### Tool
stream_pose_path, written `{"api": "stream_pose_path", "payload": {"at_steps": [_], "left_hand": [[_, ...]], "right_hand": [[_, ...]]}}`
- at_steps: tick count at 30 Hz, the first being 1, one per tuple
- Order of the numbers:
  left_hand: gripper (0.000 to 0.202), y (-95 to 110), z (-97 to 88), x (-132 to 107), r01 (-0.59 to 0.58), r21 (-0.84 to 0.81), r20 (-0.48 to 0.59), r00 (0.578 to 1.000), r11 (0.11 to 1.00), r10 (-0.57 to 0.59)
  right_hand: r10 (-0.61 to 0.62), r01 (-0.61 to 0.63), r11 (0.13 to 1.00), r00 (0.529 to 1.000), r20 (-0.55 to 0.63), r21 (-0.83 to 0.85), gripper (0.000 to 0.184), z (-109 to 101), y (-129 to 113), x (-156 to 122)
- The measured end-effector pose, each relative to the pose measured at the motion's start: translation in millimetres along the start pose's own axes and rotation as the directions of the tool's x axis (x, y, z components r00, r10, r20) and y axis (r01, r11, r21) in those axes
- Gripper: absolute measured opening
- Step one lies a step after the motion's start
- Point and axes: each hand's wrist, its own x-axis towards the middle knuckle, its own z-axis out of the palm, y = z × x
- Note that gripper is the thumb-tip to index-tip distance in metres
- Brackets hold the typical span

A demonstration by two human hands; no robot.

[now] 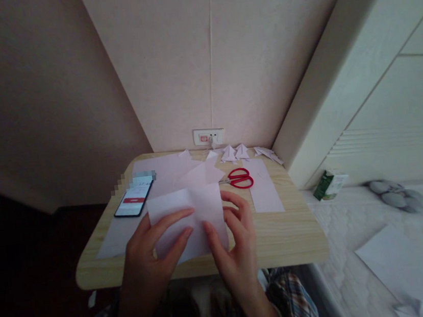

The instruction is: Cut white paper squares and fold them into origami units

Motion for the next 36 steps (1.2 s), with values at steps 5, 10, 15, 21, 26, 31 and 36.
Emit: {"api": "stream_pose_path", "payload": {"at_steps": [5, 10, 15, 21, 26, 31, 36], "left_hand": [[0.025, 0.8, 4.1, -3.2, -0.024, -0.001, 0.024, 0.999, 1.000, 0.024], [0.037, 2.8, 4.9, -6.1, -0.049, -0.022, 0.080, 0.996, 0.999, 0.050], [0.053, -4.0, 9.6, -11.5, 0.102, -0.177, 0.007, 0.995, 0.979, -0.103], [0.052, -6.7, 15.7, -10.3, 0.184, -0.511, -0.151, 0.942, 0.839, -0.299], [0.029, -7.9, 17.7, -8.3, 0.200, -0.522, -0.077, 0.957, 0.829, -0.279], [0.020, -15.9, 19.6, -9.3, 0.156, -0.490, -0.086, 0.970, 0.858, -0.226], [0.018, -15.6, 18.7, -10.3, 0.132, -0.440, -0.114, 0.973, 0.888, -0.201]], "right_hand": [[-0.005, 0.005, 1.000, 1.000, -0.005, -0.002, 0.014, 4.3, 0.0, -3.1], [-0.016, 0.016, 1.000, 0.999, -0.035, -0.023, 0.016, 5.4, -1.8, -3.9], [0.063, -0.060, 0.997, 0.997, -0.051, 0.041, 0.013, 2.8, 2.2, -4.6], [0.305, -0.285, 0.940, 0.948, -0.090, 0.189, 0.018, 1.3, 2.5, -5.1], [0.463, -0.406, 0.847, 0.880, -0.101, 0.344, 0.026, 4.2, 6.1, -8.6], [0.506, -0.438, 0.803, 0.859, -0.075, 0.404, 0.024, 6.8, 10.9, -10.3], [0.525, -0.458, 0.794, 0.848, -0.071, 0.400, 0.028, 6.1, 7.1, -8.3]]}}
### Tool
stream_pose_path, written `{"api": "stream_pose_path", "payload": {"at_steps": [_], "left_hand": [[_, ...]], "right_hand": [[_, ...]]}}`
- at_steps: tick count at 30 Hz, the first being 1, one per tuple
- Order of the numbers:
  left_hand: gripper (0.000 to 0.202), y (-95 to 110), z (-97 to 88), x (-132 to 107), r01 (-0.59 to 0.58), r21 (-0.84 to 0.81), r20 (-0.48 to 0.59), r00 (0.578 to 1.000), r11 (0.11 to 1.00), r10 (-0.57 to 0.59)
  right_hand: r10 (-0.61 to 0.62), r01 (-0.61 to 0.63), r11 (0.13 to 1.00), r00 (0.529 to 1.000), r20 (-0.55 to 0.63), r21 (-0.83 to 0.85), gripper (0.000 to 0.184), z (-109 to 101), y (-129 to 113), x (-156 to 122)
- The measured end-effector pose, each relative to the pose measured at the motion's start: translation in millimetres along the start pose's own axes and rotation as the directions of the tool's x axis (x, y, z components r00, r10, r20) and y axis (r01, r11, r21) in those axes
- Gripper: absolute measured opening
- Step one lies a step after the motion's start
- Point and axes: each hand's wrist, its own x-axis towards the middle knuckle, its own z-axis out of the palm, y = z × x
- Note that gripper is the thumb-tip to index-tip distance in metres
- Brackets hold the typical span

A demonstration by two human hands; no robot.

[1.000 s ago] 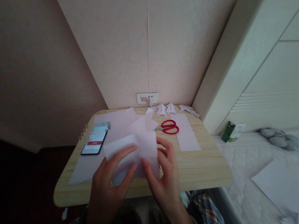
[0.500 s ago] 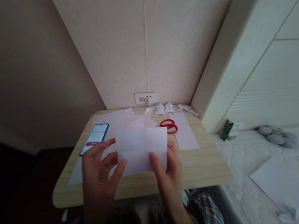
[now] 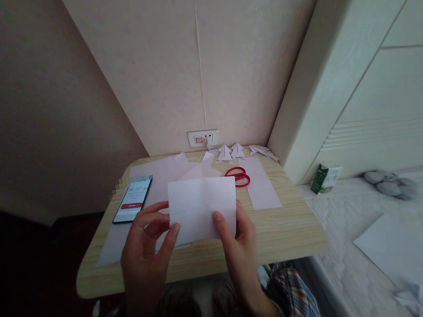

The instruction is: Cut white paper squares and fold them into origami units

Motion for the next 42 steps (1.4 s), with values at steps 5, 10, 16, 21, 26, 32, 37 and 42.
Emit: {"api": "stream_pose_path", "payload": {"at_steps": [5, 10, 16, 21, 26, 32, 37, 42], "left_hand": [[0.022, -4.0, -0.8, 0.1, -0.058, 0.034, 0.059, 0.997, 0.998, 0.056], [0.023, -10.1, -4.2, 3.2, -0.130, 0.089, 0.103, 0.987, 0.988, 0.120], [0.014, -13.5, 0.5, 4.4, -0.009, 0.054, 0.088, 0.996, 0.998, 0.004], [0.008, -15.9, 5.7, 10.8, 0.112, 0.028, 0.016, 0.994, 0.993, -0.112], [0.009, -10.4, 7.2, 13.1, 0.204, 0.028, -0.012, 0.979, 0.979, -0.204], [0.010, -16.8, 2.9, 9.5, 0.165, 0.057, 0.018, 0.986, 0.985, -0.166], [0.009, -19.3, 1.0, 9.7, 0.029, 0.093, 0.036, 0.999, 0.995, -0.032], [0.016, -18.2, 8.5, 8.3, -0.151, 0.176, 0.082, 0.987, 0.973, 0.139]], "right_hand": [[-0.009, 0.009, 1.000, 1.000, 0.011, -0.026, 0.027, -0.9, 0.5, 1.9], [0.033, -0.031, 0.998, 0.999, 0.041, -0.052, 0.030, -0.2, 4.5, 3.3], [0.006, 0.002, 0.994, 0.998, 0.069, -0.108, 0.037, 0.3, 5.9, 4.3], [-0.126, 0.134, 0.957, 0.991, 0.048, -0.258, 0.034, 1.3, 12.0, 13.9], [-0.170, 0.183, 0.945, 0.983, 0.069, -0.273, 0.026, 1.8, 11.6, 17.4], [-0.191, 0.208, 0.932, 0.978, 0.086, -0.297, 0.022, 1.4, 10.2, 14.3], [-0.204, 0.232, 0.911, 0.972, 0.116, -0.341, 0.022, -1.3, 16.7, 15.9], [-0.186, 0.193, 0.909, 0.981, 0.054, -0.370, 0.034, 0.0, 26.2, 14.5]]}}
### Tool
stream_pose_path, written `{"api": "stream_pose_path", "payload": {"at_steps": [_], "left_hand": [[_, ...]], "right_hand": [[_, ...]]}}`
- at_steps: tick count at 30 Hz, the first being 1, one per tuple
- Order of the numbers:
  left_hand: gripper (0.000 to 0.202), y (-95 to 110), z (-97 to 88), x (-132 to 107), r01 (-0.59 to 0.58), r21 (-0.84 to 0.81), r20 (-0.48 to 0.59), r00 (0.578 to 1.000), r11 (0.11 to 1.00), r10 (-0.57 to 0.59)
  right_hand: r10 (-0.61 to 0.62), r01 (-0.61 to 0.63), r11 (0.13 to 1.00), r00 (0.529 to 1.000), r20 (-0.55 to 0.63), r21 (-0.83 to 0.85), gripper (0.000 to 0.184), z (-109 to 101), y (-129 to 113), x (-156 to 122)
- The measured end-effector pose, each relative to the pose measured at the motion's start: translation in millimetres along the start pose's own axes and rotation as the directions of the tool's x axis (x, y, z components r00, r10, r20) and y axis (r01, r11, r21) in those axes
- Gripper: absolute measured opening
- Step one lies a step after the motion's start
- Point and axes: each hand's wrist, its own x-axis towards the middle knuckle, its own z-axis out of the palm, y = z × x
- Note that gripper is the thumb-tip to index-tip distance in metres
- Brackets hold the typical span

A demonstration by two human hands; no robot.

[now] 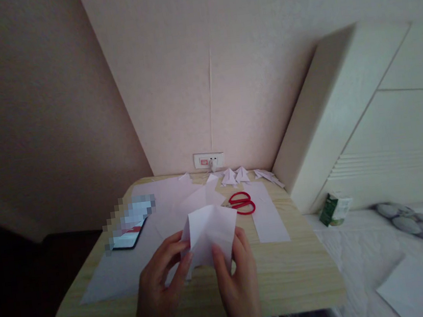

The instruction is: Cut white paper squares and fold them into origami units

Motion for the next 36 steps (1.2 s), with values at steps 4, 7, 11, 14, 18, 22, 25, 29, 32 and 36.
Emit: {"api": "stream_pose_path", "payload": {"at_steps": [4, 7, 11, 14, 18, 22, 25, 29, 32, 36], "left_hand": [[0.014, -6.2, -1.6, 0.3, -0.007, 0.069, -0.030, 1.000, 0.998, 0.009], [0.013, -7.9, -5.5, 2.4, 0.019, 0.093, -0.044, 0.999, 0.995, -0.015], [0.014, -2.2, -3.0, 2.3, 0.020, 0.048, -0.026, 0.999, 0.999, -0.019], [0.014, 0.9, 1.9, -1.0, -0.042, 0.050, -0.014, 0.999, 0.998, 0.043], [0.016, -1.1, 2.8, -4.0, -0.144, 0.150, -0.009, 0.989, 0.978, 0.147], [0.018, -2.7, 1.0, -3.5, -0.155, 0.193, 0.019, 0.988, 0.969, 0.154], [0.021, -1.7, 1.9, -3.1, -0.137, 0.159, 0.023, 0.991, 0.978, 0.135], [0.020, -2.9, 1.6, -3.4, -0.095, 0.133, -0.007, 0.995, 0.987, 0.097], [0.015, -6.3, -1.5, -3.2, -0.048, 0.134, -0.045, 0.997, 0.990, 0.054], [0.012, -9.6, -3.2, -3.2, 0.010, 0.116, -0.086, 0.996, 0.993, 0.000]], "right_hand": [[0.031, -0.031, 1.000, 1.000, -0.006, 0.005, 0.044, 3.2, 1.3, -1.6], [0.028, -0.028, 1.000, 0.999, 0.031, 0.003, 0.036, 1.2, 1.6, -0.7], [0.063, -0.063, 0.998, 0.998, 0.020, -0.022, 0.039, -1.3, -0.1, -0.8], [0.091, -0.091, 0.996, 0.996, 0.025, -0.001, 0.044, -0.4, -1.5, -2.2], [0.095, -0.096, 0.995, 0.993, 0.068, 0.012, 0.041, 0.2, 3.9, -1.5], [0.051, -0.051, 0.999, 0.998, 0.038, 0.003, 0.041, 0.9, 8.2, 0.1], [0.024, -0.024, 1.000, 0.998, 0.058, 0.008, 0.042, 3.6, 6.6, -1.5], [0.029, -0.031, 0.999, 0.997, 0.075, 0.021, 0.045, 7.5, 9.1, -6.6], [0.057, -0.057, 0.998, 0.998, 0.037, 0.022, 0.050, 8.5, 11.2, -10.1], [-0.016, 0.016, 1.000, 1.000, 0.018, 0.012, 0.044, 7.1, 4.9, -10.6]]}}
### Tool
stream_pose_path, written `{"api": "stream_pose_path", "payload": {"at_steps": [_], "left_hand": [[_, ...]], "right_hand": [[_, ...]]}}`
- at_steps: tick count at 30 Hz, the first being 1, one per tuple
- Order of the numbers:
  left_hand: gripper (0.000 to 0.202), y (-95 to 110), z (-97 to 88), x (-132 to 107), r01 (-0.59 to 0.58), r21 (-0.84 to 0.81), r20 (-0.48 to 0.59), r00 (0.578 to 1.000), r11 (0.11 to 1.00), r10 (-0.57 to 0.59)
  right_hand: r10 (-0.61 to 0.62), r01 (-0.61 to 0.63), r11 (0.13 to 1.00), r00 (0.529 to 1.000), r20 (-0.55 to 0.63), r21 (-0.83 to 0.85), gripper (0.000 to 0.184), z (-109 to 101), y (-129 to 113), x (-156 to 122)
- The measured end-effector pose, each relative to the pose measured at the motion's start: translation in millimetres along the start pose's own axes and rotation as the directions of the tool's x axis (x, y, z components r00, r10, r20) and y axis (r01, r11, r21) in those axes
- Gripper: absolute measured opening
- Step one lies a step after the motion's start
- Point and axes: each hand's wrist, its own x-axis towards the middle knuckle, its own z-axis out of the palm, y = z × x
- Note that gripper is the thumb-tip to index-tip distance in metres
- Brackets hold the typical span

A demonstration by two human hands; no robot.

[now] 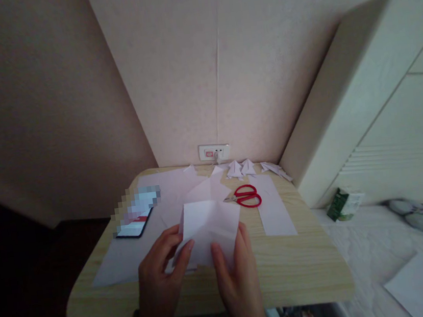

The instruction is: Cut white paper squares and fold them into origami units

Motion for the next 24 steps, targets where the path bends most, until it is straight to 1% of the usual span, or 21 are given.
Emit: {"api": "stream_pose_path", "payload": {"at_steps": [2, 4, 8, 13, 15, 20, 22, 24], "left_hand": [[0.011, -0.1, 1.3, -1.2, 0.031, -0.023, -0.003, 1.000, 0.999, -0.031], [0.010, 0.5, 3.2, -3.5, 0.066, -0.052, 0.010, 0.998, 0.996, -0.065], [0.007, 1.9, 5.1, -8.3, 0.144, -0.097, 0.024, 0.990, 0.985, -0.142], [0.008, 0.7, 3.3, -8.9, 0.212, -0.118, 0.016, 0.977, 0.970, -0.211], [0.007, -0.4, 2.2, -7.5, 0.231, -0.122, 0.010, 0.973, 0.965, -0.232], [0.009, 0.1, -1.4, -1.7, 0.273, -0.132, 0.022, 0.962, 0.953, -0.273], [0.008, 1.5, -2.9, 0.2, 0.292, -0.130, 0.017, 0.956, 0.947, -0.293], [0.007, 3.3, -4.1, 1.6, 0.310, -0.129, 0.012, 0.950, 0.942, -0.312]], "right_hand": [[-0.034, 0.034, 0.999, 0.999, -0.019, -0.018, 0.040, -1.8, -3.7, 1.9], [-0.032, 0.031, 0.999, 0.999, -0.033, -0.030, 0.037, -4.3, -5.4, 4.5], [-0.005, 0.006, 1.000, 1.000, 0.022, -0.031, 0.034, -9.6, -5.9, 9.0], [-0.023, 0.023, 0.999, 0.999, 0.027, -0.027, 0.031, -9.2, -12.2, 9.3], [-0.028, 0.029, 1.000, 0.999, 0.030, -0.009, 0.032, -6.1, -15.5, 8.1], [0.022, -0.022, 1.000, 1.000, 0.011, 0.005, 0.048, 2.6, -14.4, 4.9], [0.031, -0.031, 0.999, 1.000, -0.001, 0.015, 0.047, 3.7, -11.7, 4.0], [0.031, -0.032, 0.999, 0.999, 0.019, 0.030, 0.041, 3.1, -10.4, 3.5]]}}
